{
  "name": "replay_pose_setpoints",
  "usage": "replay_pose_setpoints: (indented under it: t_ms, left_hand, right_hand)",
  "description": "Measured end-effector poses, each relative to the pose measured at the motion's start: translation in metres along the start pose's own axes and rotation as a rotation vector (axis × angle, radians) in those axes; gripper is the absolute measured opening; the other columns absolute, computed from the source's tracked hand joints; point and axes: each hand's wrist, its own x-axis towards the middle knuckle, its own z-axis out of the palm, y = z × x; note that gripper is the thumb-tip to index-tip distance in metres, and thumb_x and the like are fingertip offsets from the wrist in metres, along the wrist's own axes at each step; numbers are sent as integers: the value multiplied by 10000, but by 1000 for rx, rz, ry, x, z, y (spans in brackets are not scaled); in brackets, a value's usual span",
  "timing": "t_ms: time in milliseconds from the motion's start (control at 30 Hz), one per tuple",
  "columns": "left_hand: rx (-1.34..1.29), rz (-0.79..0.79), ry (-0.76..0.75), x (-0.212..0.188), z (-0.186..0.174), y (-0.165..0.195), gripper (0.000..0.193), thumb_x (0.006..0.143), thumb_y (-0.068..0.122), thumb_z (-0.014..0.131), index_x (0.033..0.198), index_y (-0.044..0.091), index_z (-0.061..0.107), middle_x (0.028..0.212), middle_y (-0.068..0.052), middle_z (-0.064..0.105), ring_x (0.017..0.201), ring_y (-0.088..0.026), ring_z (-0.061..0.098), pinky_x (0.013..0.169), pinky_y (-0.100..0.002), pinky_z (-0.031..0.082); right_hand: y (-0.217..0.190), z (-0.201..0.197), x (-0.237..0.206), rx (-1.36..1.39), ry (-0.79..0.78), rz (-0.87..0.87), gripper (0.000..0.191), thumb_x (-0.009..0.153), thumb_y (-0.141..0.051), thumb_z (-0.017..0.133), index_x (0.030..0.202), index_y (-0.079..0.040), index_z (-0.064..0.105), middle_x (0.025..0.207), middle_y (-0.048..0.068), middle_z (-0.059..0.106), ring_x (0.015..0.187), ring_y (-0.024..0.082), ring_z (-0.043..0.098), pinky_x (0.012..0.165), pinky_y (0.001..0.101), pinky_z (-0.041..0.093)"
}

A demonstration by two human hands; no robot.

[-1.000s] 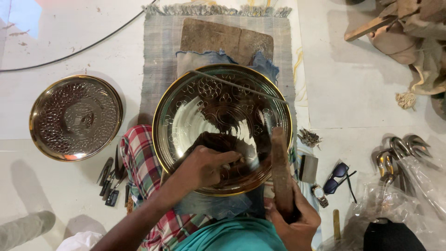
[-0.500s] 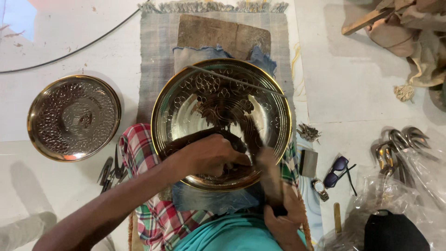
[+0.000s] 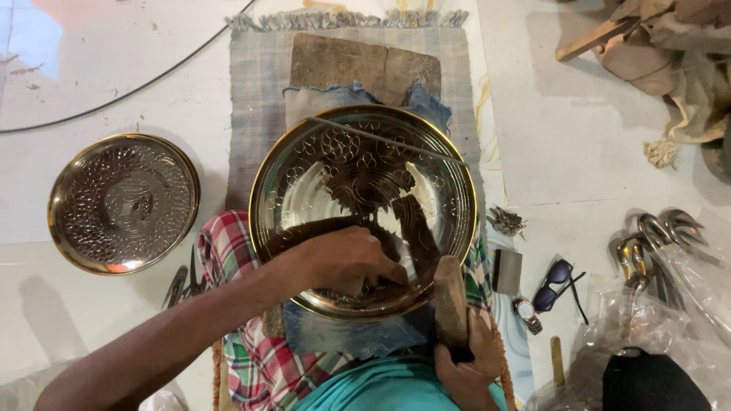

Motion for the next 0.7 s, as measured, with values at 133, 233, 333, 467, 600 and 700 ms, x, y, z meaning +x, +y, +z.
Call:
replay_pose_setpoints:
  t_ms: [133,233,333,467,600,700]
  left_hand:
    - [127,-155,-61,-6,1,6,806,563,-95,616,1291,241,696,692,-130,705,560,-312,671,514,-441,522]
    - [129,-231,93,-18,6,16,760,586,-75,633,1281,220,715,654,-150,695,554,-306,673,531,-434,531]
    - [54,-284,268,-27,15,25,622,628,-49,643,1221,131,705,688,-128,721,555,-266,696,526,-400,544]
    - [-53,-442,524,-38,34,41,587,648,-63,630,1221,49,682,796,-135,763,522,-235,720,493,-350,566]
    - [-11,-609,663,-38,52,51,394,685,-48,649,1060,62,702,849,-127,792,641,-231,769,563,-345,605]
    - [49,-653,846,-36,66,58,590,608,-72,641,1186,33,702,871,-183,774,724,-304,767,624,-395,616]
  right_hand:
    - [-10,-3,11,47,-109,143,693,614,-4,730,1299,32,633,1120,197,696,1025,326,703,930,379,547]
    - [-24,-12,30,94,-144,167,730,630,14,717,1346,56,583,1153,211,692,1040,305,708,912,377,548]
    - [-31,-26,61,174,-374,318,739,656,46,692,1386,22,585,1164,179,711,937,229,766,797,326,613]
    - [-38,-34,102,467,-458,395,795,702,82,649,1476,-70,547,1229,182,694,935,184,733,768,282,598]
    - [-45,-41,152,-70,-884,210,874,674,32,736,1485,-256,588,1252,70,761,781,151,739,592,295,565]
    - [-62,-24,182,854,-567,106,747,824,75,654,1497,-180,457,1550,175,468,1241,233,615,803,298,601]
